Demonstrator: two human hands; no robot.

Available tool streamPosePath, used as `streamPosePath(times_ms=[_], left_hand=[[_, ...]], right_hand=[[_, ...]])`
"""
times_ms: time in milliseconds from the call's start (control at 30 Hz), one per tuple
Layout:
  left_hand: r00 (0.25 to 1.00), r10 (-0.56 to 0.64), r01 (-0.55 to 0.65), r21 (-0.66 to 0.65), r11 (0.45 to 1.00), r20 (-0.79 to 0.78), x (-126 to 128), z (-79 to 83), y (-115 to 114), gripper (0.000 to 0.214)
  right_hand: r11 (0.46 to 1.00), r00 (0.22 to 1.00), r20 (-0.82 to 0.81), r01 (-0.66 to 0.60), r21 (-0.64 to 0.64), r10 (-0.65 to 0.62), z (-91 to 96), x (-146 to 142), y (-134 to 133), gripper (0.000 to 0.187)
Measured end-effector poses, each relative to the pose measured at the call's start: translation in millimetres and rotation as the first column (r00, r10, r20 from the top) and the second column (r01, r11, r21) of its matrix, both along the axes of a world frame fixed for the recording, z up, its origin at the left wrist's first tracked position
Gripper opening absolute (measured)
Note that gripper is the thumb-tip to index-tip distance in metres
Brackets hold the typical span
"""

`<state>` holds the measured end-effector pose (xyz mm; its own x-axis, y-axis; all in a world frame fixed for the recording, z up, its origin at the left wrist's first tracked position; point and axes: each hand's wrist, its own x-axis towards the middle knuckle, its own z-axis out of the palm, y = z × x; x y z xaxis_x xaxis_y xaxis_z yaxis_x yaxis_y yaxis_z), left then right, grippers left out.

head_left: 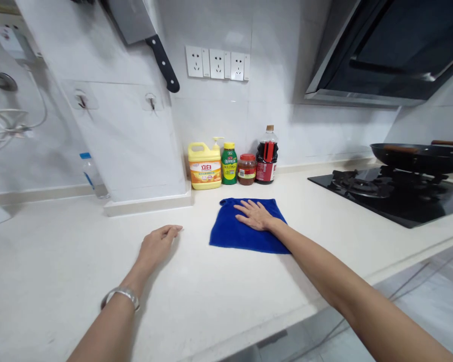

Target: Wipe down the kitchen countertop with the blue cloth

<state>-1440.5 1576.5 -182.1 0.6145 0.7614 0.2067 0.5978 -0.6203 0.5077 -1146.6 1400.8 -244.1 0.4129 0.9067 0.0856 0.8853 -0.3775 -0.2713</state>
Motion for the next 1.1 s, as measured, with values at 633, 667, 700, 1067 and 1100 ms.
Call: streamPosePath(times_ms=[633, 667, 700, 1067, 1100], left_hand=[[0.995, -0.045, 0.054, 0.098, 0.994, -0.093, -0.3, -3.2, 2.6, 0.046], [0.994, -0.046, 0.056, 0.105, 0.993, -0.099, -0.1, -3.6, 3.0, 0.046], [0.994, -0.044, 0.055, 0.111, 0.992, -0.104, 0.2, -4.0, 3.4, 0.047], [0.992, -0.015, 0.032, 0.134, 0.991, -0.128, 2.5, -5.7, 2.9, 0.046], [0.991, -0.011, 0.030, 0.139, 0.990, -0.136, 2.7, -5.3, 2.0, 0.046]], right_hand=[[0.938, 0.933, 0.120, 0.345, -0.032, -0.339, -57.7, 63.1, -174.3, 0.066], [0.941, 0.935, 0.127, 0.337, -0.036, -0.330, -57.8, 57.7, -178.7, 0.066], [0.945, 0.939, 0.130, 0.325, -0.043, -0.318, -57.6, 51.7, -182.7, 0.067], [1.000, 0.990, 0.142, 0.006, -0.024, -0.003, -39.6, -49.4, -193.6, 0.063], [0.999, 0.990, 0.135, -0.034, -0.024, 0.037, -35.7, -60.6, -189.3, 0.063]])
